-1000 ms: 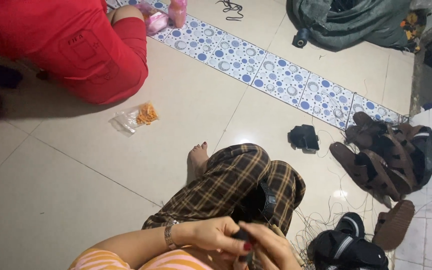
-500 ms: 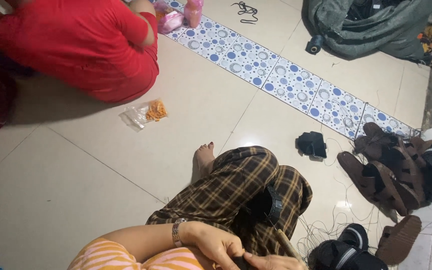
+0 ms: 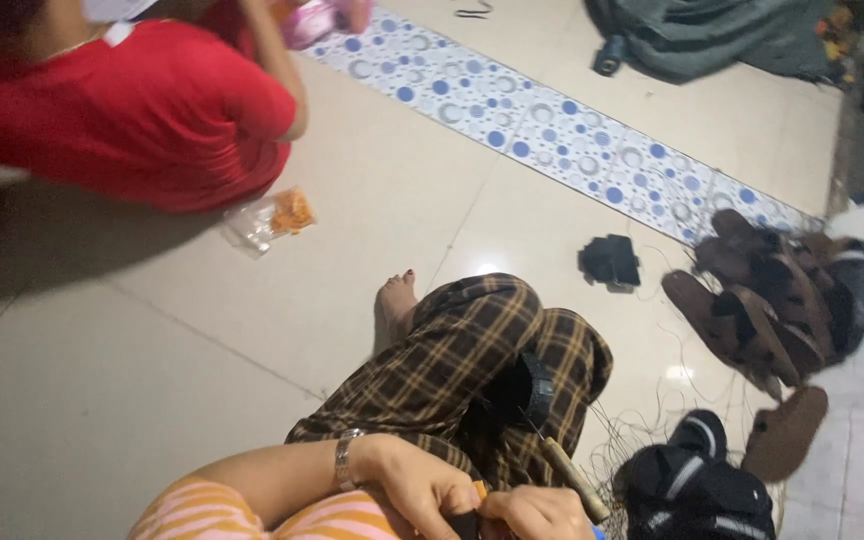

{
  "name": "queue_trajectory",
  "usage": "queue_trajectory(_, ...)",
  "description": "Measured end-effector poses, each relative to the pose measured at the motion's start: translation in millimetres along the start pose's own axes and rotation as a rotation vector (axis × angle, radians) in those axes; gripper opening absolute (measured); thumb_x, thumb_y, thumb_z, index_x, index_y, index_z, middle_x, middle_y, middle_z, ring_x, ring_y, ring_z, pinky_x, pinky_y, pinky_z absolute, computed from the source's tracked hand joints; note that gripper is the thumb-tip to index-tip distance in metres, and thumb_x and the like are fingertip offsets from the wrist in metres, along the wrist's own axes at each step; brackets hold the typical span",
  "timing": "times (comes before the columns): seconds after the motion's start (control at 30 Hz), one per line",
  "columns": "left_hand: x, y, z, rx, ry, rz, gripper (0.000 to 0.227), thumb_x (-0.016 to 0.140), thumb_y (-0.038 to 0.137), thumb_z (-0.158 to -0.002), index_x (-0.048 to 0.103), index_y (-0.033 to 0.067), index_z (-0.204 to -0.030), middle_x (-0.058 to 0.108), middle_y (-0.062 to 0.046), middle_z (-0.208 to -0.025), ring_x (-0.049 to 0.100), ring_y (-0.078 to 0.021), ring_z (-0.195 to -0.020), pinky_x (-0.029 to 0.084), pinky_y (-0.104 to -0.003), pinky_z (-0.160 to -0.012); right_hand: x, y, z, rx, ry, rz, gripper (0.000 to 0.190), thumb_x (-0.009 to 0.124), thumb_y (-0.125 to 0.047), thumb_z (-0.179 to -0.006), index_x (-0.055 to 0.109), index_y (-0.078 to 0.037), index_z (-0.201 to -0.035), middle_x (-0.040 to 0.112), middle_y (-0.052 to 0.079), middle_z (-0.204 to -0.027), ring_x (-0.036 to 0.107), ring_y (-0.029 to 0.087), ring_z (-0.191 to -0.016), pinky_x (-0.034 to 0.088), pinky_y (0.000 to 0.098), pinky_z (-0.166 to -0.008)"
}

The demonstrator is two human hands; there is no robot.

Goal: Hand-stitching the sole of a black shoe using a needle and thread while sitting on the floor.

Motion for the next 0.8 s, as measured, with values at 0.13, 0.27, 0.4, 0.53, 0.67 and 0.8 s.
queue_trajectory(0.13, -9, -10, 4, -0.081, 0.114, -0.130, 0.032, 0.060, 0.024, -0.103, 0.055, 0.0156, -0.072, 0.047, 0.014, -0.065, 0.036, 0.0012, -0.056, 0.030, -0.015, -0.048, -19, -7, -20, 0.145, -0.016, -0.280, 0.021, 0.072, -0.001, -0.061, 0.068, -0.006, -0.080, 0.072, 0.004, -0.062, 0.068, 0.012, -0.048, 0.056, 0.0240, -0.045)
queue_trajectory(0.27, -15, 27, 2, 0.237, 0.492, -0.121, 0.041, 0.066, 0.012, -0.099, 0.051, 0.0085, -0.136, 0.061, 0.004, -0.094, 0.054, -0.0041, -0.073, 0.048, -0.018, -0.067, -29, 8, 1, 0.433, 0.340, -0.044, 0.022, 0.080, -0.001, -0.063, 0.073, -0.005, -0.082, 0.078, 0.007, -0.080, 0.075, 0.013, -0.062, 0.061, 0.0242, -0.055)
queue_trajectory(0.4, 5, 64, -1, 0.304, 0.567, -0.528, 0.100, 0.071, 0.018, -0.081, 0.016, -0.0007, -0.163, 0.062, -0.009, -0.112, 0.056, -0.0171, -0.091, 0.051, -0.027, -0.084, -15, 2, -11, 0.294, 0.332, 0.222, 0.021, 0.084, -0.014, -0.070, 0.073, -0.008, -0.085, 0.075, 0.005, -0.095, 0.069, 0.017, -0.080, 0.055, 0.0311, -0.073)
queue_trajectory(0.53, 8, 69, -4, 0.303, 0.521, -0.681, 0.101, 0.064, 0.047, -0.084, 0.018, -0.0050, -0.156, 0.057, -0.022, -0.132, 0.059, -0.0304, -0.109, 0.049, -0.037, -0.097, -20, -4, -19, 0.279, 0.371, 0.190, 0.018, 0.080, -0.004, -0.069, 0.072, -0.004, -0.085, 0.076, 0.006, -0.091, 0.071, 0.018, -0.076, 0.055, 0.0305, -0.071)
queue_trajectory(0.67, 7, 61, -5, 0.261, 0.529, -0.670, 0.112, 0.062, 0.053, -0.080, 0.005, -0.0069, -0.157, 0.034, -0.029, -0.157, 0.051, -0.0339, -0.127, 0.044, -0.036, -0.105, -17, -10, -23, 0.250, 0.380, 0.259, 0.024, 0.081, 0.000, -0.065, 0.074, -0.002, -0.088, 0.077, 0.008, -0.088, 0.071, 0.017, -0.070, 0.055, 0.0290, -0.067)
queue_trajectory(0.8, 0, 44, -6, 0.116, 0.593, -0.658, 0.062, 0.071, 0.038, -0.077, 0.053, -0.0045, -0.118, 0.068, -0.014, -0.087, 0.063, -0.0239, -0.071, 0.052, -0.030, -0.062, -6, -11, -22, 0.255, 0.409, 0.285, 0.027, 0.079, 0.001, -0.060, 0.070, 0.000, -0.086, 0.075, 0.011, -0.086, 0.069, 0.019, -0.070, 0.056, 0.0302, -0.066)
Point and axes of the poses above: each hand's wrist, its own z-axis away from the middle knuckle, its own x-axis out of the palm, y = z × x, the point moved 5 cm from there along -z, towards the middle knuckle
